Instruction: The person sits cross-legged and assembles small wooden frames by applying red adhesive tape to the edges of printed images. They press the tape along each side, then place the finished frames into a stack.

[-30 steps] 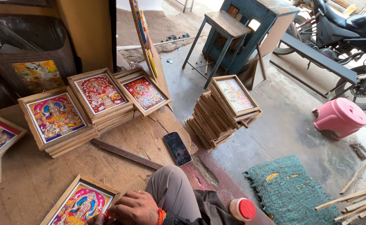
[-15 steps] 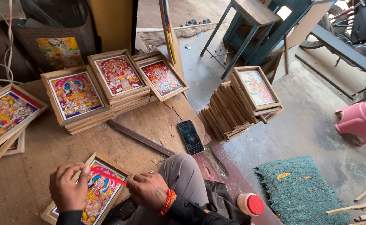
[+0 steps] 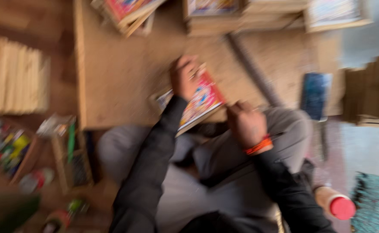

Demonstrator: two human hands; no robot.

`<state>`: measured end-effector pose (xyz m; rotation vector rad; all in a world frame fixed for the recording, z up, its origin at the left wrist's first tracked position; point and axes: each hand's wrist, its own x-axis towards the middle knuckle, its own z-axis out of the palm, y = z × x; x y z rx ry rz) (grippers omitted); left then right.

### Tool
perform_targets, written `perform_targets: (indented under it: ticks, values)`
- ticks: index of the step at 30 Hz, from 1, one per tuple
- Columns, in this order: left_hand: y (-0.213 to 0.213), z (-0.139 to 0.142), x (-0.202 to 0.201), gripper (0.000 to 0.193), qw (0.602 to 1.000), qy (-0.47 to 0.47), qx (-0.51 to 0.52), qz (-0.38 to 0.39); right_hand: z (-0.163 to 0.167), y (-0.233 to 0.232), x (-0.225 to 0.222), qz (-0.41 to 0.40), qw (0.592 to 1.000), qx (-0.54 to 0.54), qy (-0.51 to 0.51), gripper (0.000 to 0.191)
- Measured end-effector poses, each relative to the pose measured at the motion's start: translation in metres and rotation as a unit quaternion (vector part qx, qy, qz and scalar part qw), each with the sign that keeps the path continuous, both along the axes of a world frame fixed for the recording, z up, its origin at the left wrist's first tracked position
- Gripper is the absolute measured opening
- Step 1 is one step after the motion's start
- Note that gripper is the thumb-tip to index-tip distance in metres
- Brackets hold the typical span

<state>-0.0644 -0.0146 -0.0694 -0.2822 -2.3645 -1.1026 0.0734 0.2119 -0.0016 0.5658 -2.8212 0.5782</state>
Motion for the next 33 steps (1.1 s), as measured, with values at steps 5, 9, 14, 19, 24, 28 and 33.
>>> perform_targets:
  ticks: [5,9,14,19,24,28,33]
  values:
    - [-0.004,0.029,0.007,0.016,0.998,-0.061,-0.006,0.009,0.045,-0.023,-0.002,-0.025,0.999,0.005,-0.048,0.021]
    - [0.003,0.028,0.012,0.014,0.999,-0.041,-0.02,0.01,0.055,-0.027,-0.005,-0.021,0.997,0.018,-0.068,0.025]
    - [0.003,0.013,0.011,0.014,0.998,-0.036,-0.05,0.024,0.05,-0.029,-0.006,-0.013,0.992,0.066,-0.103,0.04]
    - [0.003,0.009,0.008,0.015,0.998,-0.026,-0.048,0.021,0.044,-0.03,-0.011,-0.009,0.989,0.09,-0.116,0.046]
    - [0.003,0.011,0.01,0.015,0.998,-0.023,-0.056,0.028,0.031,-0.032,-0.018,-0.013,0.987,0.105,-0.122,0.044]
    - [0.005,0.014,0.01,0.018,0.995,-0.041,-0.081,0.04,0.026,-0.035,-0.023,-0.01,0.985,0.121,-0.119,0.043]
    - [0.005,0.022,0.006,0.026,0.993,-0.095,-0.046,0.054,0.033,-0.034,-0.021,-0.012,0.988,0.098,-0.122,0.042]
